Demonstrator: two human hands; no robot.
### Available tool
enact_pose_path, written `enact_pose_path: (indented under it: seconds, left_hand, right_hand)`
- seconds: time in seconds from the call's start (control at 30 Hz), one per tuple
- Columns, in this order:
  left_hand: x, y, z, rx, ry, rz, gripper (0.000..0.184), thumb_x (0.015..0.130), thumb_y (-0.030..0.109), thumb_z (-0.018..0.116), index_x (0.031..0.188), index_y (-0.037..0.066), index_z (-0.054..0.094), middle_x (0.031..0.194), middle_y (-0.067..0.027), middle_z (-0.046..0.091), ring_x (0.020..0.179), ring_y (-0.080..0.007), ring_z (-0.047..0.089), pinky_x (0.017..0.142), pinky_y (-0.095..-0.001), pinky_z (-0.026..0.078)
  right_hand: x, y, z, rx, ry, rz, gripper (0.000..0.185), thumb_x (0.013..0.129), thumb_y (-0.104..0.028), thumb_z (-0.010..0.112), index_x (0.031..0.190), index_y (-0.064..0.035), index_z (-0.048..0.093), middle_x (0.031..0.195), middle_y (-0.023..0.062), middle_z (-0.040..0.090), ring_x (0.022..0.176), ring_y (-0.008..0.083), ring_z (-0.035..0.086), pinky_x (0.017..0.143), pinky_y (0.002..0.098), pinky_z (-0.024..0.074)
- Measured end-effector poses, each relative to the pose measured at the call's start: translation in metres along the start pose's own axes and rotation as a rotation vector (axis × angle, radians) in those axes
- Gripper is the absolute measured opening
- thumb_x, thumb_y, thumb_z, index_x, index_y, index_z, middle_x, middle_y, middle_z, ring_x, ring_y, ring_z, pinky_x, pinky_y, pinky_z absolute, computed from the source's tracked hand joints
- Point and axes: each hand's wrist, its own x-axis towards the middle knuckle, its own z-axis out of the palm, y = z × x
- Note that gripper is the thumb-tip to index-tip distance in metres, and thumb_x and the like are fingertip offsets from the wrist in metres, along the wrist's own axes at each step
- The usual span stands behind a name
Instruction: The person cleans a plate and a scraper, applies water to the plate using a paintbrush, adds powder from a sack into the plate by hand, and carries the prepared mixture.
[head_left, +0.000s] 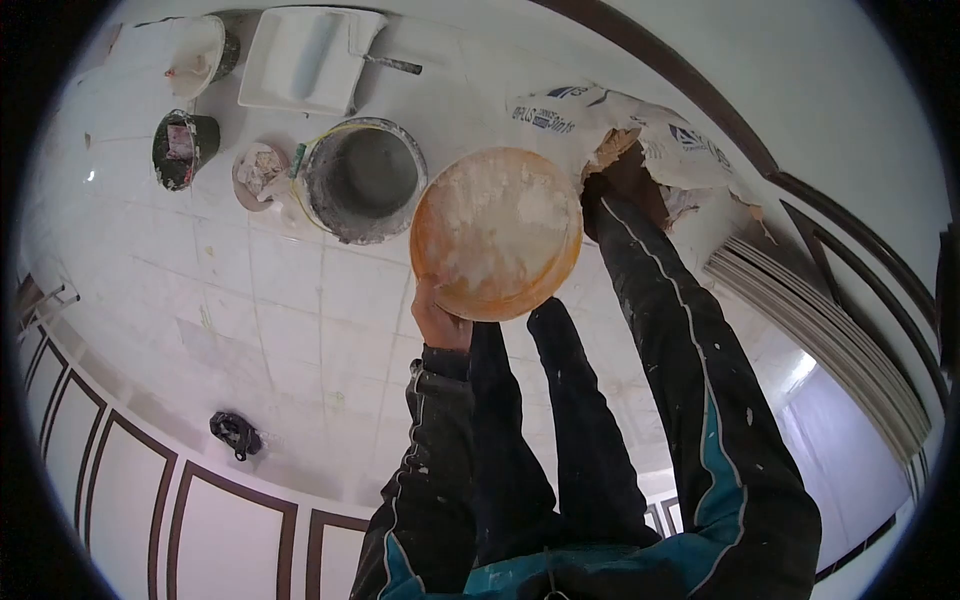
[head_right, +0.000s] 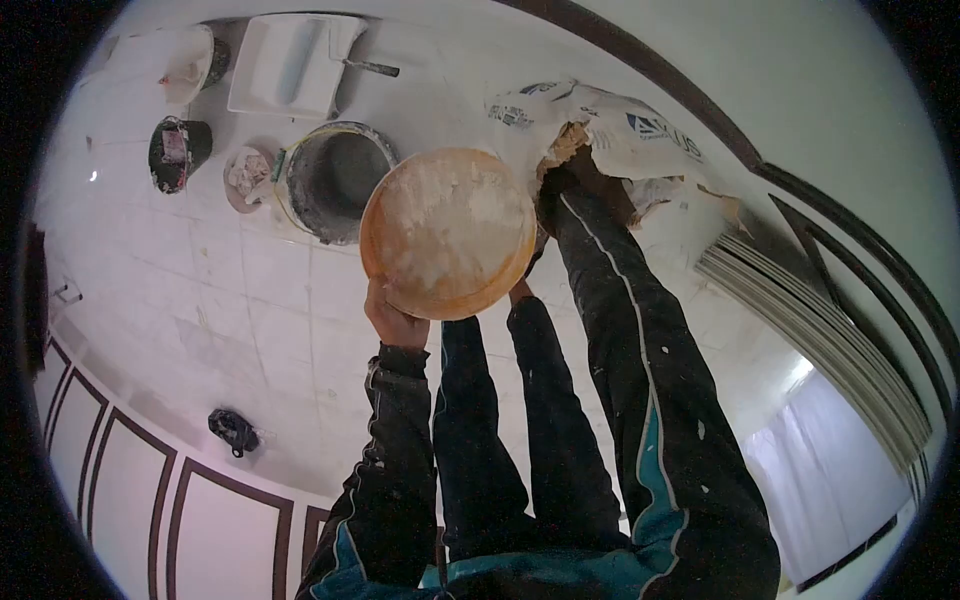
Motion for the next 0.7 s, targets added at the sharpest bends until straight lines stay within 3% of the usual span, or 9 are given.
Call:
enact_pose_path:
  seconds: [0.2, 0.27, 0.4, 0.5, 0.6, 0.67, 0.7]
  left_hand:
    - [0.003, -0.008, 0.007, -0.038, -0.005, -0.002, 0.045, 0.085, 0.018, 0.054, 0.125, -0.001, 0.048, 0.117, -0.0122, 0.057, 0.110, -0.0264, 0.057, 0.093, -0.0403, 0.048]
    - [0.006, -0.012, 0.001, 0.043, -0.018, -0.037, 0.053, 0.084, 0.026, 0.049, 0.132, 0.003, 0.044, 0.125, -0.0119, 0.054, 0.116, -0.0286, 0.054, 0.097, -0.0445, 0.048]
    - [0.004, -0.012, -0.001, 0.057, 0.043, -0.054, 0.054, 0.083, 0.026, 0.050, 0.132, 0.003, 0.043, 0.125, -0.0119, 0.054, 0.116, -0.0286, 0.054, 0.097, -0.0446, 0.047]
    - [0.006, -0.012, 0.002, 0.098, 0.023, -0.049, 0.053, 0.084, 0.028, 0.051, 0.131, 0.003, 0.044, 0.124, -0.0115, 0.054, 0.115, -0.0277, 0.055, 0.097, -0.0444, 0.047]
    - [0.008, -0.015, -0.003, 0.072, -0.041, -0.026, 0.049, 0.086, 0.027, 0.051, 0.129, 0.003, 0.046, 0.123, -0.0110, 0.056, 0.112, -0.0271, 0.057, 0.094, -0.0435, 0.050]
    - [0.011, -0.019, -0.015, 0.320, -0.112, 0.134, 0.046, 0.088, 0.027, 0.049, 0.127, 0.002, 0.047, 0.122, -0.0110, 0.056, 0.111, -0.0268, 0.058, 0.091, -0.0422, 0.051]
    - [0.011, -0.017, -0.017, 0.406, -0.130, 0.190, 0.045, 0.089, 0.026, 0.049, 0.127, 0.002, 0.048, 0.122, -0.0110, 0.057, 0.110, -0.0267, 0.059, 0.091, -0.0418, 0.052]
  right_hand:
    - [-0.008, 0.017, 0.005, 0.265, 0.016, -0.058, 0.034, 0.091, -0.020, 0.050, 0.120, -0.0043, 0.058, 0.115, 0.0096, 0.063, 0.104, 0.0250, 0.060, 0.093, 0.0373, 0.0455]
    - [-0.009, 0.020, 0.009, 0.433, 0.025, -0.095, 0.035, 0.091, -0.021, 0.050, 0.121, -0.0048, 0.058, 0.117, 0.0093, 0.063, 0.106, 0.0257, 0.059, 0.094, 0.0379, 0.0445]
    - [-0.017, 0.036, 0.023, 0.892, 0.014, -0.116, 0.037, 0.091, -0.023, 0.051, 0.123, -0.0057, 0.057, 0.119, 0.0088, 0.062, 0.109, 0.0271, 0.057, 0.097, 0.0393, 0.0426]
    - [-0.030, 0.063, 0.018, 0.954, -0.031, -0.002, 0.037, 0.092, -0.016, 0.054, 0.127, -0.0034, 0.052, 0.118, 0.0085, 0.060, 0.104, 0.0175, 0.061, 0.086, 0.0278, 0.0514]
    - [-0.061, 0.060, -0.009, 0.508, 0.106, -0.127, 0.037, 0.092, -0.015, 0.054, 0.127, -0.0046, 0.054, 0.120, 0.0102, 0.061, 0.104, 0.0213, 0.062, 0.088, 0.0301, 0.0505]
    - [-0.074, 0.060, -0.022, -0.036, 0.281, -0.439, 0.041, 0.087, -0.018, 0.056, 0.127, -0.0085, 0.056, 0.124, 0.0137, 0.059, 0.114, 0.0334, 0.054, 0.100, 0.0432, 0.0407]
    - [-0.081, 0.054, -0.027, -0.026, 0.279, -0.445, 0.041, 0.087, -0.018, 0.056, 0.127, -0.0085, 0.056, 0.124, 0.0137, 0.059, 0.114, 0.0334, 0.054, 0.100, 0.0432, 0.0407]
